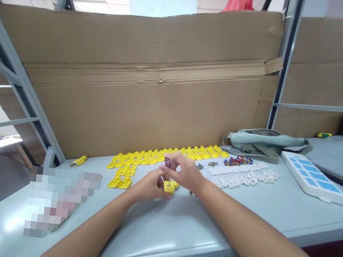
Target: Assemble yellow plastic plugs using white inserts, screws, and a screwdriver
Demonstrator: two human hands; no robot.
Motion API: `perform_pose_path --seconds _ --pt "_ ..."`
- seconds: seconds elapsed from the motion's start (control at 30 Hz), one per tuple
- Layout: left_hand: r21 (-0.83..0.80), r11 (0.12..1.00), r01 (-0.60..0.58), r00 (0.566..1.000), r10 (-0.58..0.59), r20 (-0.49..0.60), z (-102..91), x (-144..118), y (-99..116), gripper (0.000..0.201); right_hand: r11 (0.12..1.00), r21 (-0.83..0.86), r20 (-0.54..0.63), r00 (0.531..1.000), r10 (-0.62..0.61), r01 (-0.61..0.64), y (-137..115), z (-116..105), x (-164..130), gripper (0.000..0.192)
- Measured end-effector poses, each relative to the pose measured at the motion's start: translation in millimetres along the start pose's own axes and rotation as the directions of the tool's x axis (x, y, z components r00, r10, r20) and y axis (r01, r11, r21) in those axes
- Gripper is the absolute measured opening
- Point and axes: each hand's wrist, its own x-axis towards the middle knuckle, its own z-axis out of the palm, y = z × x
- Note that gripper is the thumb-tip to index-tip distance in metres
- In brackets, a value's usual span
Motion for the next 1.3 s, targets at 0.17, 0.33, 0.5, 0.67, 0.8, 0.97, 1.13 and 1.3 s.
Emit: perform_pose_path --seconds 0.17,0.33,0.5,0.67,0.8,0.97,1.13,1.3 --pt "0.019 1.0 0.012 1.0 -0.012 0.0 1.0 2.4 -3.9 0.034 0.961 0.229 -0.126 0.974 0.19 -0.158 -9.3 1.3 8.1 0.025" --pt "0.059 0.998 0.014 1.0 -0.014 -0.003 0.3 3.4 -7.3 0.034 0.78 0.46 0.01 0.881 0.473 -0.424 -18.0 1.7 14.6 0.028" --pt "0.056 0.998 -0.006 1.0 0.007 -0.023 -0.7 6.0 -12.0 0.032 0.704 0.539 0.125 0.87 0.476 -0.463 -10.4 -5.4 15.6 0.03" --pt "0.036 0.999 -0.026 0.999 0.028 -0.034 -1.0 8.4 -15.2 0.031 0.629 0.584 0.318 0.857 0.405 -0.514 -1.4 -9.8 16.9 0.032" --pt "0.03 0.999 -0.042 0.998 0.043 -0.035 -1.7 7.0 -12.8 0.03 0.6 0.627 0.315 0.866 0.389 -0.497 -1.3 -7.8 15.6 0.033" --pt "0.021 1.0 -0.022 0.999 0.023 -0.045 -1.7 5.8 -12.6 0.029 0.537 0.651 0.331 0.837 0.436 -0.537 -4.3 -3.1 12.2 0.038" --pt "0.025 0.999 -0.041 0.998 0.042 -0.036 -1.7 5.1 -11.6 0.028 0.541 0.64 0.297 0.825 0.48 -0.545 -2.9 -2.2 12.1 0.041" --pt "0.068 0.996 -0.056 0.997 0.059 -0.05 -1.6 5.1 -11.1 0.026 0.663 0.557 0.272 0.864 0.423 -0.5 2.7 -7.6 11.8 0.027"
